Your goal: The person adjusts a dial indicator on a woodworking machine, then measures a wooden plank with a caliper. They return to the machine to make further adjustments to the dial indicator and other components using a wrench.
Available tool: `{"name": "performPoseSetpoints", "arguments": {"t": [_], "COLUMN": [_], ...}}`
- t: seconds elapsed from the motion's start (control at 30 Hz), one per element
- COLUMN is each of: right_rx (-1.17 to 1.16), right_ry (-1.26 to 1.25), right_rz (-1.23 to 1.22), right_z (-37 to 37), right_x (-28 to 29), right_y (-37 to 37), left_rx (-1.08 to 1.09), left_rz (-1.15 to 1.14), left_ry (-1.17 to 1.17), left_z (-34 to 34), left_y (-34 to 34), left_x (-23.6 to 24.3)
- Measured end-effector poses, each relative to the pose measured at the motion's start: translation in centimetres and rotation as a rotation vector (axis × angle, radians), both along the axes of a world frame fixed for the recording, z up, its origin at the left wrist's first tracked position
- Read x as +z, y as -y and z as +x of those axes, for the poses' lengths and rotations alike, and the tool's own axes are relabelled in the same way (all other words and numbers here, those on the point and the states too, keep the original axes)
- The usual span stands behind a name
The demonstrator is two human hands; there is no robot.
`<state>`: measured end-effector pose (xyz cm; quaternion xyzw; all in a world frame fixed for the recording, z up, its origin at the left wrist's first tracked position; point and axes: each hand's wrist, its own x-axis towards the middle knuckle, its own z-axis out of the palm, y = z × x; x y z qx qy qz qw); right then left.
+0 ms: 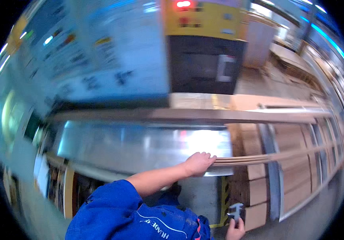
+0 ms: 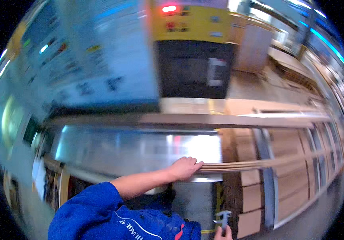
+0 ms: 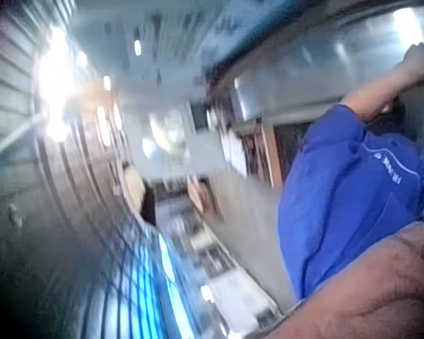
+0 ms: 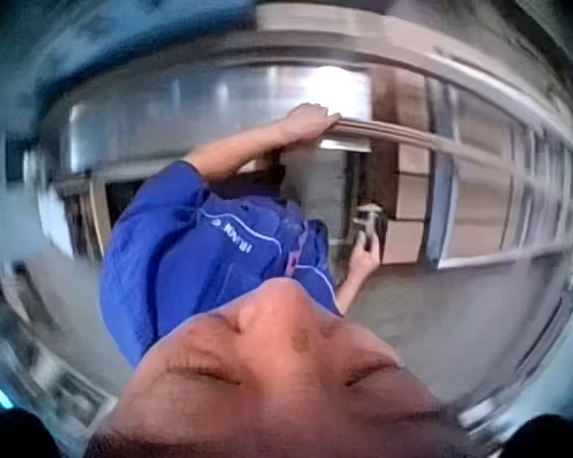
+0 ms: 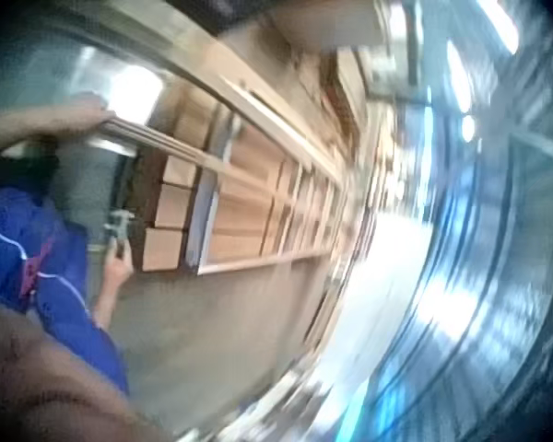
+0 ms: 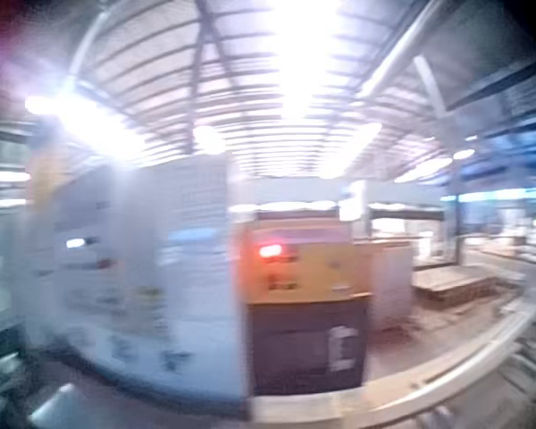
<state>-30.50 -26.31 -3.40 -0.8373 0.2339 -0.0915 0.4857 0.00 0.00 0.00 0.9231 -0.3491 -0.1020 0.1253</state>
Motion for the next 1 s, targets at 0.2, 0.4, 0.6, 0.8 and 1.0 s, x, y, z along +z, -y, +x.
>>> {"name": "performPoseSetpoints", "arguments": {"t": [0.2,0.4,0.6,0.8,1.0], "right_rx": [0.813,1.098,1.12,1.041,1.072], "right_ry": [-0.143,0.008,-0.014,0.391,0.735], "right_rz": [-0.191,-0.474,-0.578,-0.875,-0.806], "right_z": [2.8,11.1,10.9,17.8,8.5], "right_x": [0.7,-0.3,-2.3,-2.7,-8.9], "right_y": [-10.3,-25.6,-43.3,-50.0,-58.7], "left_rx": [0.804,1.543,2.381,2.991,2.946], "left_rz": [-0.242,-0.276,-0.039,-0.562,-1.097], "left_ry": [0.109,-0.33,-0.695,-1.144,-0.572], "left_z": [-26.5,-59.7,-108.9,-117.0,-110.6], "left_y": [-22.5,-27.2,-24.9,-15.1,-23.4], "left_x": [2.3,-10.3,-21.1,-22.0,-24.3]}}
